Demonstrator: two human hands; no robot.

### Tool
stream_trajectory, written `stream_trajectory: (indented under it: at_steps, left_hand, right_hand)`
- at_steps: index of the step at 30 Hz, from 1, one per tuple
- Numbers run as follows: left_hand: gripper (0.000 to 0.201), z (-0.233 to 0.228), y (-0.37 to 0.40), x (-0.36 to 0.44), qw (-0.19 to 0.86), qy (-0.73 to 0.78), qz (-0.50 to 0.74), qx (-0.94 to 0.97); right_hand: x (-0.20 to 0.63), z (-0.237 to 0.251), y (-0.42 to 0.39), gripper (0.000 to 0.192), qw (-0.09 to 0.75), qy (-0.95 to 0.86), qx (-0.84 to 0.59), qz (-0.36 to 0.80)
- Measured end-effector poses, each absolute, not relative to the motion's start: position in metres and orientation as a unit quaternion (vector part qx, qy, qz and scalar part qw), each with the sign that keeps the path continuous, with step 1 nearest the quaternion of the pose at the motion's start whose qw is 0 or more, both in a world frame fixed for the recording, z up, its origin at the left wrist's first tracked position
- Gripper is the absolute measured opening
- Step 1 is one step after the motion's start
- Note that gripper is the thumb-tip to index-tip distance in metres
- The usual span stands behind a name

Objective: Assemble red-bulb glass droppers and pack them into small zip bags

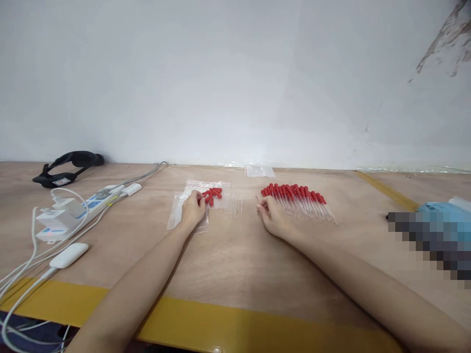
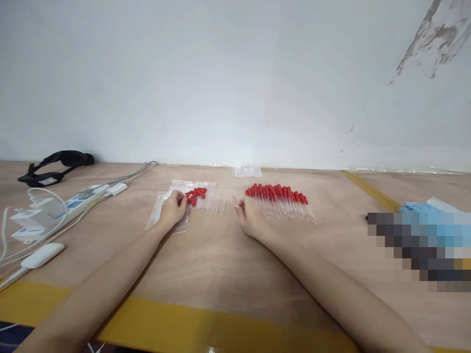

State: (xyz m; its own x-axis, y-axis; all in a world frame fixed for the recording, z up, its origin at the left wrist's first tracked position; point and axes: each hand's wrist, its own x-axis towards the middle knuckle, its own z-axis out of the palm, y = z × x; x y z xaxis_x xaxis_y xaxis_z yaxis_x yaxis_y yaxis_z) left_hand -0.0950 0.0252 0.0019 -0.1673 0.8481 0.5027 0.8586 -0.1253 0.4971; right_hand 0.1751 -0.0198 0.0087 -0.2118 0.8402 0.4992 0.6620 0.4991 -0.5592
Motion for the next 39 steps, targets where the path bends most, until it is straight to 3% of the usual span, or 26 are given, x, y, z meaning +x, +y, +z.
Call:
stream_trajectory:
  at_steps: [6,10,15,21,27,39]
  left_hand:
    - [0.02,0.006,0.026,-0.093,-0.062,-0.673,-0.471,-0.568]
    - [0.022,0.01,0.015,-0.082,-0.046,-0.598,-0.523,-0.606]
    - [0.021,0.01,-0.02,-0.045,-0.06,-0.443,-0.391,-0.805]
    - [0.024,0.001,-0.042,-0.018,-0.037,-0.402,-0.309,-0.861]
    - [0.02,-0.004,-0.035,-0.014,-0.021,-0.404,-0.331,-0.853]
    - [0.018,0.002,-0.043,-0.003,-0.201,-0.418,-0.346,-0.816]
  right_hand:
    - [0.213,-0.006,-0.039,0.02,0.399,-0.787,-0.468,0.038]
    - [0.219,-0.011,-0.038,0.027,0.379,-0.8,-0.464,-0.006]
    - [0.218,-0.01,-0.041,0.028,0.33,-0.831,-0.448,-0.014]
    - [0.218,-0.01,-0.043,0.027,0.325,-0.833,-0.447,-0.02]
    - [0.215,-0.007,-0.046,0.026,0.313,-0.839,-0.444,-0.025]
    - [0.207,-0.005,-0.054,0.024,0.349,-0.843,-0.406,-0.051]
